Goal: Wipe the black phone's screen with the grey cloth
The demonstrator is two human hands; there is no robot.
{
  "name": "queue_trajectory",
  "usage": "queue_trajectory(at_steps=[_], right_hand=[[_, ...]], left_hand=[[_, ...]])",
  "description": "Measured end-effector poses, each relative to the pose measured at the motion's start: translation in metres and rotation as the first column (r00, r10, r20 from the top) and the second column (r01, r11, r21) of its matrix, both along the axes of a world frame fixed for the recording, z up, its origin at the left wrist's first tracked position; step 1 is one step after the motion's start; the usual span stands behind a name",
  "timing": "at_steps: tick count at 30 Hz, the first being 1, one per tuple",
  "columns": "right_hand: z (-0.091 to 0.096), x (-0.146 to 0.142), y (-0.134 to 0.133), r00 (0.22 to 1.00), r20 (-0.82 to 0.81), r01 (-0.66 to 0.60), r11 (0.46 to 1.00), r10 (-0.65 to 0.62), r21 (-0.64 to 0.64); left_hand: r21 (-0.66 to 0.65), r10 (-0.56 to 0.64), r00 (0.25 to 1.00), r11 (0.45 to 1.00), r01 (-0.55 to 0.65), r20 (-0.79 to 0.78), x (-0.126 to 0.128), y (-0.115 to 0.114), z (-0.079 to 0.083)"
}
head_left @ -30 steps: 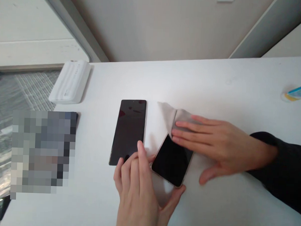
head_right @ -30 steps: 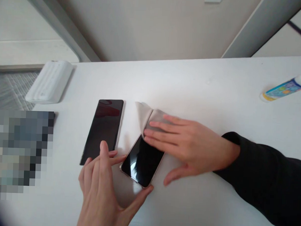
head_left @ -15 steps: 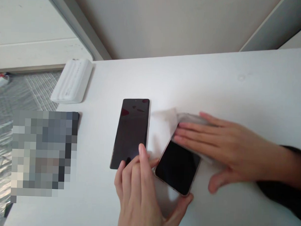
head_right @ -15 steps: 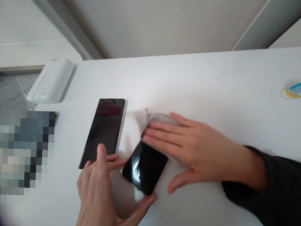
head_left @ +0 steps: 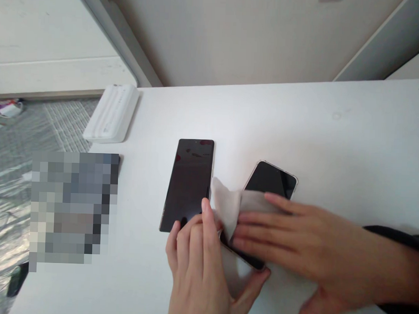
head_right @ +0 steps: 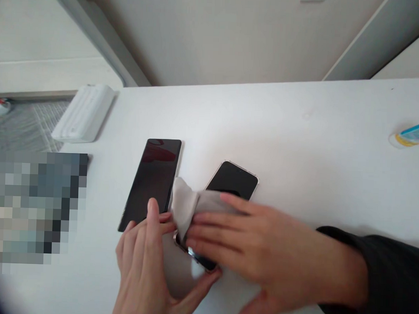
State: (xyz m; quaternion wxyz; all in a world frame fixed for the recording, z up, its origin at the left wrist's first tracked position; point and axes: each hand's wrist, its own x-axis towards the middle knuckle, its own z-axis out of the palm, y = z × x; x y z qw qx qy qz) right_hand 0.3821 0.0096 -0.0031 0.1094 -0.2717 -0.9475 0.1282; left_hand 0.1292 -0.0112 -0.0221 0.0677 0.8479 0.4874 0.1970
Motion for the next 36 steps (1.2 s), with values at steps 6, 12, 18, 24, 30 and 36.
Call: queue_trajectory(at_steps=[6,12,18,24,30,36], right_hand=[[-0.001,-0.001,-0.001,1.000,0.007,0.021,0.999,-0.021,-0.029],[0.000,0.003,0.000,0.990,0.033,0.136,0.991,-0.136,0.021],[0.000,0.003,-0.004,0.999,0.015,0.046,0.999,-0.046,-0.001],[-0.003,0.005,-0.006,1.000,-0.026,-0.014,1.000,0.014,-0.027],[-0.002,0.013,-0.002,0.995,0.023,0.102,0.995,-0.102,0.021],[-0.001,0.013,-0.001,0.997,0.014,0.082,0.997,-0.082,-0.007]], left_hand=[[-0.007,-0.013,1.000,1.000,0.013,-0.005,-0.002,0.000,0.000],[-0.013,-0.035,0.999,0.999,0.035,-0.004,0.000,0.001,0.000],[-0.010,-0.020,1.000,1.000,0.020,-0.010,0.000,0.000,-0.001],[-0.022,-0.027,1.000,0.999,0.026,-0.010,0.000,0.002,0.000],[-0.036,-0.018,1.000,0.999,0.018,-0.001,0.000,0.001,0.001],[-0.048,-0.008,1.000,0.999,0.007,-0.017,0.000,0.001,0.000]])
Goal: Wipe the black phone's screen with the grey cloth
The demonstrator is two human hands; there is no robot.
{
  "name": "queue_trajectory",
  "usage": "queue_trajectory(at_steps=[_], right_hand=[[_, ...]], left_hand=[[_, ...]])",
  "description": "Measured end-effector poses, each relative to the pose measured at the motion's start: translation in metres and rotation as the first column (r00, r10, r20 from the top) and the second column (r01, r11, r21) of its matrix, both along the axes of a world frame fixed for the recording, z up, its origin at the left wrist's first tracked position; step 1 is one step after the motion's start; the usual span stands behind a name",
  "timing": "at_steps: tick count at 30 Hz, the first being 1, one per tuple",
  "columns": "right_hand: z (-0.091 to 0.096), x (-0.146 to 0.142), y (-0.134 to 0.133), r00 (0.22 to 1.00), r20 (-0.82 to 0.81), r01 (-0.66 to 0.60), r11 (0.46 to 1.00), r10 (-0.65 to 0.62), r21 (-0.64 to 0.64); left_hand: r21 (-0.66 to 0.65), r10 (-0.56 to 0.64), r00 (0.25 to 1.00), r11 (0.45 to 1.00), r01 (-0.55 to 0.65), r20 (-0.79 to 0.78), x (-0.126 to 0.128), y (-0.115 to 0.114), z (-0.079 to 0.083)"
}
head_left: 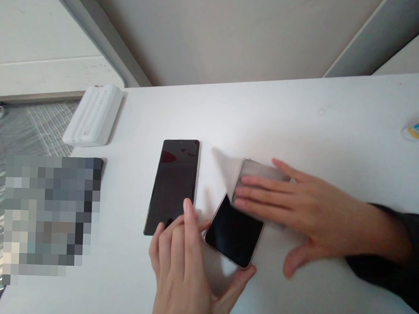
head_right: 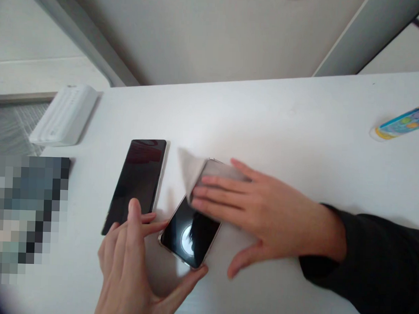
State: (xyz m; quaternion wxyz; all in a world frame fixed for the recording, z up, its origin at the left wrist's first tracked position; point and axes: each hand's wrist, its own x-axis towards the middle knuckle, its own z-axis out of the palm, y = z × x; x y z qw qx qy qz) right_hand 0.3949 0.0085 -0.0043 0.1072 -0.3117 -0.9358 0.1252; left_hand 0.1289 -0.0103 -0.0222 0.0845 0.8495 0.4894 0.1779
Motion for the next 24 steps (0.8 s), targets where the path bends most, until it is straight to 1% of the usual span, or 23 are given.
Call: queue_trajectory(at_steps=[1,2,3,5,6,7,10,11,12,14,15,16,18,19,20,22,23,24], right_hand=[[-0.0003,0.0004,0.0003,0.999,0.002,0.051,0.999,-0.051,0.011],[-0.0005,0.0001,-0.0003,0.998,-0.002,0.061,0.998,-0.061,0.016],[-0.0006,-0.0008,-0.0015,1.000,-0.011,0.022,1.000,-0.022,0.011],[-0.0006,-0.0034,-0.0046,0.994,-0.038,-0.107,0.994,0.107,-0.012],[-0.0006,-0.0041,-0.0055,0.990,-0.044,-0.138,0.990,0.137,-0.020],[-0.0006,-0.0041,-0.0055,0.992,-0.038,-0.123,0.992,0.122,-0.021],[0.0001,-0.0021,-0.0021,0.997,0.006,0.070,0.997,-0.071,0.026],[0.0006,-0.0021,-0.0010,0.997,0.003,0.074,0.996,-0.074,0.042],[0.0012,-0.0026,-0.0004,1.000,0.000,0.026,0.999,-0.026,0.045],[0.0022,-0.0043,-0.0001,0.994,-0.018,-0.110,0.994,0.110,0.025],[0.0025,-0.0048,0.0001,0.991,-0.028,-0.127,0.992,0.127,0.022],[0.0025,-0.0048,0.0004,0.995,-0.024,-0.096,0.995,0.096,0.023],[0.0021,-0.0039,0.0010,0.999,-0.016,0.050,0.998,-0.049,0.042],[0.0017,-0.0036,0.0009,0.997,-0.021,0.082,0.995,-0.081,0.049],[0.0012,-0.0037,0.0004,0.998,-0.020,0.061,0.997,-0.060,0.044],[-0.0001,-0.0043,-0.0009,0.998,-0.030,-0.048,0.998,0.049,0.035],[-0.0010,-0.0046,-0.0014,0.997,-0.028,-0.063,0.997,0.065,0.049],[-0.0019,-0.0049,-0.0016,0.999,-0.007,-0.038,0.997,0.039,0.070]], left_hand=[[-0.010,-0.001,1.000,1.000,0.001,-0.001,0.0000,0.0005,-0.0003],[-0.009,-0.005,1.000,1.000,0.005,-0.003,0.0000,0.0012,-0.0005],[0.003,-0.010,1.000,1.000,0.010,-0.005,-0.0001,0.0019,-0.0008],[0.033,-0.015,1.000,0.999,0.016,-0.013,-0.0007,0.0029,-0.0012],[0.041,-0.016,1.000,0.999,0.017,-0.019,-0.0012,0.0032,-0.0014],[0.038,-0.015,0.999,0.999,0.016,-0.028,-0.0019,0.0034,-0.0015],[0.032,-0.007,0.999,0.999,0.008,-0.040,-0.0045,0.0035,-0.0028],[0.042,-0.009,0.999,0.999,0.011,-0.042,-0.0053,0.0037,-0.0036],[0.060,-0.015,0.999,0.998,0.018,-0.043,-0.0060,0.0038,-0.0045],[0.103,-0.031,0.998,0.994,0.036,-0.047,-0.0068,0.0041,-0.0060],[0.113,-0.034,0.998,0.993,0.039,-0.048,-0.0069,0.0041,-0.0065],[0.114,-0.032,0.998,0.993,0.037,-0.045,-0.0068,0.0040,-0.0066],[0.092,-0.024,0.999,0.995,0.027,-0.032,-0.0063,0.0034,-0.0061],[0.079,-0.024,0.999,0.997,0.026,-0.029,-0.0059,0.0031,-0.0056],[0.077,-0.027,0.999,0.997,0.029,-0.029,-0.0056,0.0028,-0.0051],[0.087,-0.034,0.999,0.996,0.037,-0.039,-0.0050,0.0025,-0.0040],[0.088,-0.034,0.998,0.995,0.038,-0.043,-0.0048,0.0024,-0.0036],[0.080,-0.033,0.998,0.996,0.036,-0.045,-0.0046,0.0023,-0.0032]])
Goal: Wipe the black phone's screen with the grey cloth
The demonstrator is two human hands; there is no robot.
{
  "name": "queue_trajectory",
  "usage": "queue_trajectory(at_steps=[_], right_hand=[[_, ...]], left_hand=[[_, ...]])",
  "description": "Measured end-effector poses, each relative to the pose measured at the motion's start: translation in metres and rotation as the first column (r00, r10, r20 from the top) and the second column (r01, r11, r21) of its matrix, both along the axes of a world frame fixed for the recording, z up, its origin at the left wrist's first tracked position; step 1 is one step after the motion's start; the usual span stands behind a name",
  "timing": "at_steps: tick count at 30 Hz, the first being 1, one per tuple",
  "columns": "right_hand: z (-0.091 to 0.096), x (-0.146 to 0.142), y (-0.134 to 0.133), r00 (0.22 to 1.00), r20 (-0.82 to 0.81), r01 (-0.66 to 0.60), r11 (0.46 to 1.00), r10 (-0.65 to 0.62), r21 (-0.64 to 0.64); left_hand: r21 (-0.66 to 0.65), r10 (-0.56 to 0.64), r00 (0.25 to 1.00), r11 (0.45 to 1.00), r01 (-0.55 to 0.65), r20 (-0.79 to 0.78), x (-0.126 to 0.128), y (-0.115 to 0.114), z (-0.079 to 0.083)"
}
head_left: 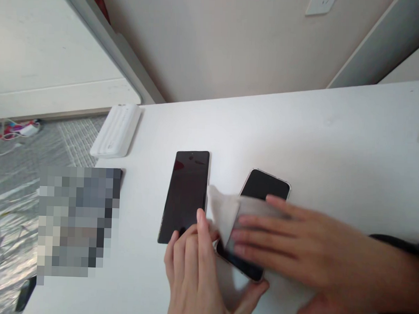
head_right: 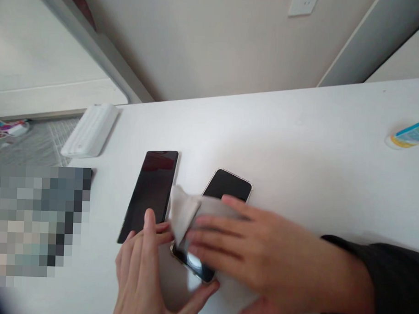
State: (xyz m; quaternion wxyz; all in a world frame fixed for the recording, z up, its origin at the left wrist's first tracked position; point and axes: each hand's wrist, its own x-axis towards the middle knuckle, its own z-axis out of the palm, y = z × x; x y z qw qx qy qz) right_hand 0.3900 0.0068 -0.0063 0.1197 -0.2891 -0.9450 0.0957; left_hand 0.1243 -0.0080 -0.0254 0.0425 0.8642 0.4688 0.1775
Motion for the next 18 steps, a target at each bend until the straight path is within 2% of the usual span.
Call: queue_trajectory(at_steps=[3,7,11,15,16,18], right_hand=[[-0.0024,-0.0017,-0.0011,0.989,0.035,0.144,0.987,-0.147,0.068],[-0.0033,-0.0059,-0.0029,0.999,-0.049,-0.023,0.999,0.022,-0.026],[-0.0032,-0.0066,-0.0003,0.986,-0.053,0.157,0.988,-0.157,-0.001],[-0.0027,-0.0097,-0.0020,0.997,-0.072,0.002,1.000,-0.003,-0.019],[-0.0027,-0.0095,-0.0020,0.998,-0.065,0.013,1.000,-0.014,-0.015],[-0.0029,-0.0081,-0.0015,0.991,-0.029,0.129,0.992,-0.129,0.014]], left_hand=[[-0.027,0.004,1.000,1.000,-0.004,0.007,0.0005,-0.0006,0.0009],[-0.010,0.006,1.000,1.000,-0.006,-0.004,0.0011,-0.0019,0.0020],[-0.032,0.008,1.000,0.999,-0.008,0.008,0.0011,-0.0028,0.0029],[-0.012,-0.006,1.000,1.000,0.006,-0.013,0.0020,-0.0029,0.0034],[-0.008,-0.003,1.000,1.000,0.003,-0.009,0.0025,-0.0027,0.0035],[-0.008,0.007,1.000,1.000,-0.007,0.013,0.0035,-0.0022,0.0039]])
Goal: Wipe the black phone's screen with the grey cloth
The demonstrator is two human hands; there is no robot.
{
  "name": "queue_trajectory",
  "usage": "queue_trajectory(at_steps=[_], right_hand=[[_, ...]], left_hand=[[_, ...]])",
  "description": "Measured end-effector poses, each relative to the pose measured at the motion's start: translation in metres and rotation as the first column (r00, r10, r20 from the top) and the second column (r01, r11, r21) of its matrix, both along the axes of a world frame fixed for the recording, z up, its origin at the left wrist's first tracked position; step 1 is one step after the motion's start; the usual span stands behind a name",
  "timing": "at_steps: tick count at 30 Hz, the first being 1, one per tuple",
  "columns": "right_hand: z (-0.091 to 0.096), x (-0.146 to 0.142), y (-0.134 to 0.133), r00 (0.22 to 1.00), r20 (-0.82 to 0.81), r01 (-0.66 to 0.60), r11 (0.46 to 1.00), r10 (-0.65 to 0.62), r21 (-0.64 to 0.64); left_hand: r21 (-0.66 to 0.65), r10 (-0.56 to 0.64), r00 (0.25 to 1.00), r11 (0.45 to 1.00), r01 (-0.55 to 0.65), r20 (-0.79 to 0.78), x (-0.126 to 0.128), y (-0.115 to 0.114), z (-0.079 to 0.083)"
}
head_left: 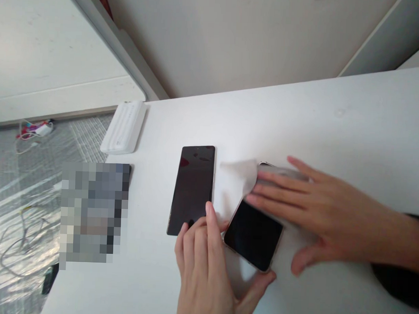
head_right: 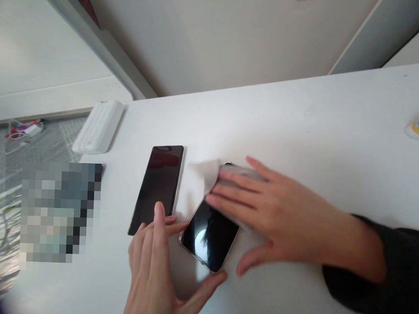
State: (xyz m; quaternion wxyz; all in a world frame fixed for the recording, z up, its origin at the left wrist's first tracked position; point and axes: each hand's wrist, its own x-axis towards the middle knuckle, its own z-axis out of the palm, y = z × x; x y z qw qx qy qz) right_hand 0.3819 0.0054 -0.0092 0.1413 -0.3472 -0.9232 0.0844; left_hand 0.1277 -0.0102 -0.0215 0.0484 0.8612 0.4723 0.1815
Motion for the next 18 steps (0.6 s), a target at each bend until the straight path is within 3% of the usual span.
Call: queue_trajectory(at_steps=[2,6,10,14,18], right_hand=[[0.0000,0.0006,-0.0001,0.999,0.006,0.037,0.999,-0.037,0.022],[0.0000,0.0002,-0.0006,0.991,-0.042,-0.129,0.991,0.128,-0.039],[0.0001,0.0022,0.0010,0.999,0.006,0.045,0.999,-0.045,0.005],[0.0022,-0.0016,-0.0014,0.990,-0.054,-0.136,0.989,0.133,-0.056],[0.0016,-0.0012,0.0010,0.997,-0.006,0.077,0.997,-0.077,0.001]], left_hand=[[-0.010,-0.005,1.000,1.000,0.005,0.014,0.0006,0.0006,0.0004],[-0.012,-0.013,1.000,1.000,0.013,0.001,0.0008,0.0013,0.0004],[-0.004,-0.006,1.000,1.000,0.006,0.030,0.0006,0.0013,-0.0003],[-0.010,-0.025,1.000,1.000,0.025,-0.007,-0.0010,0.0021,-0.0002],[-0.009,-0.026,0.999,1.000,0.026,0.020,-0.0003,0.0032,0.0005]])
